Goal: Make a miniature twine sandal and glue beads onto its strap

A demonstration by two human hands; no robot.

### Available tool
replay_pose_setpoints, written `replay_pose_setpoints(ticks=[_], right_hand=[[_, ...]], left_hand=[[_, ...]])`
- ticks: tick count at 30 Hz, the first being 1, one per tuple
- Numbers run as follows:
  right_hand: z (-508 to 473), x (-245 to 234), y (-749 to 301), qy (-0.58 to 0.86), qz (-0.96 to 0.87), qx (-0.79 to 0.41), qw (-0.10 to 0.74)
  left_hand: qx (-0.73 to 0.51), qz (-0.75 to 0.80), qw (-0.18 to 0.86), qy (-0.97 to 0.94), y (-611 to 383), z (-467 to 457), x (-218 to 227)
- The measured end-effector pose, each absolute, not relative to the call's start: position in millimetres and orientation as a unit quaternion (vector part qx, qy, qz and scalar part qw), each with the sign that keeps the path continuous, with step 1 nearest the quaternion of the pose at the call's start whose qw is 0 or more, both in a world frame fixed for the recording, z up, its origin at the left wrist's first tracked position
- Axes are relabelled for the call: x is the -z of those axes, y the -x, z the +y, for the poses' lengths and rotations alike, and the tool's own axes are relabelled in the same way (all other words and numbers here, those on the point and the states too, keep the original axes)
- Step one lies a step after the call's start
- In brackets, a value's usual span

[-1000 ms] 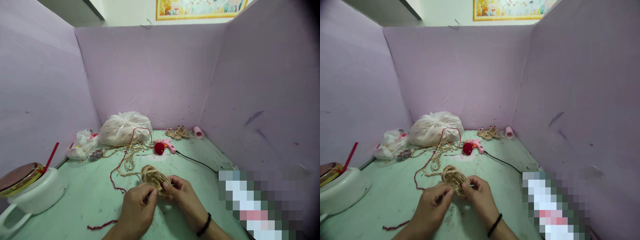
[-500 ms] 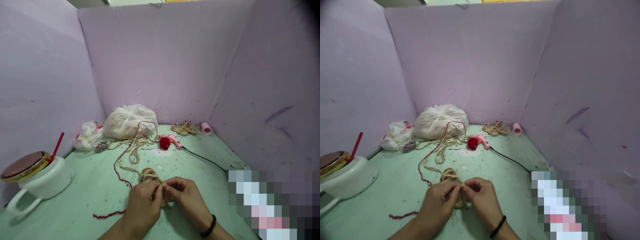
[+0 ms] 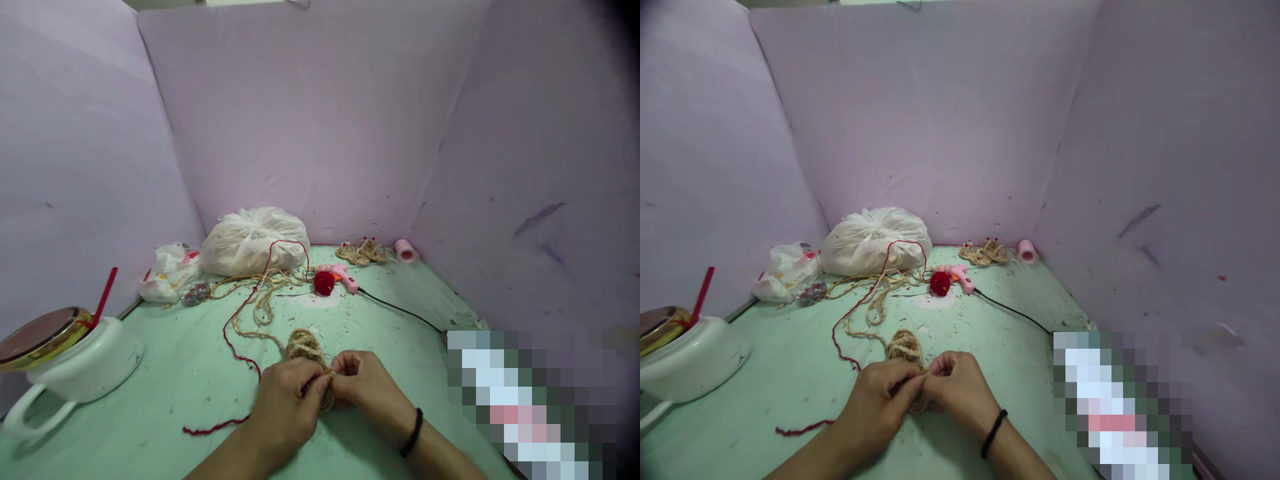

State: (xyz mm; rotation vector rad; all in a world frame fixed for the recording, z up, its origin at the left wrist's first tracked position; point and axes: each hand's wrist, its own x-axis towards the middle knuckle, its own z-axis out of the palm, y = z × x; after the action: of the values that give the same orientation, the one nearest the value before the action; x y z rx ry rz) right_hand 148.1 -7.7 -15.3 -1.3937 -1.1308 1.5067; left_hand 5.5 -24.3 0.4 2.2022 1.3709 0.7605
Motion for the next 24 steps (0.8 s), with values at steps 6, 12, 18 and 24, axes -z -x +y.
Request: replay_pose_setpoints(ticks=[6,12,18,24], right_hand=[[-9.7,-1.8,-149.6,0.539,-0.471,-0.563,0.412],[-9.9,-1.9,-150.0,0.518,-0.481,-0.563,0.427],[-7.6,1.0,-149.9,0.522,-0.475,-0.567,0.425],[-7.2,-0.2,-147.7,0.546,-0.481,-0.539,0.425]], left_hand=[[-0.287,0.478,0.234,-0.796,-5.8,-24.3,-4.0],[-0.317,0.497,0.285,-0.756,-8.5,-21.0,-1.8],[-0.354,0.496,0.431,-0.665,-10.7,-9.5,-0.3],[-0.363,0.479,0.473,-0.645,-7.9,-2.3,-1.5]])
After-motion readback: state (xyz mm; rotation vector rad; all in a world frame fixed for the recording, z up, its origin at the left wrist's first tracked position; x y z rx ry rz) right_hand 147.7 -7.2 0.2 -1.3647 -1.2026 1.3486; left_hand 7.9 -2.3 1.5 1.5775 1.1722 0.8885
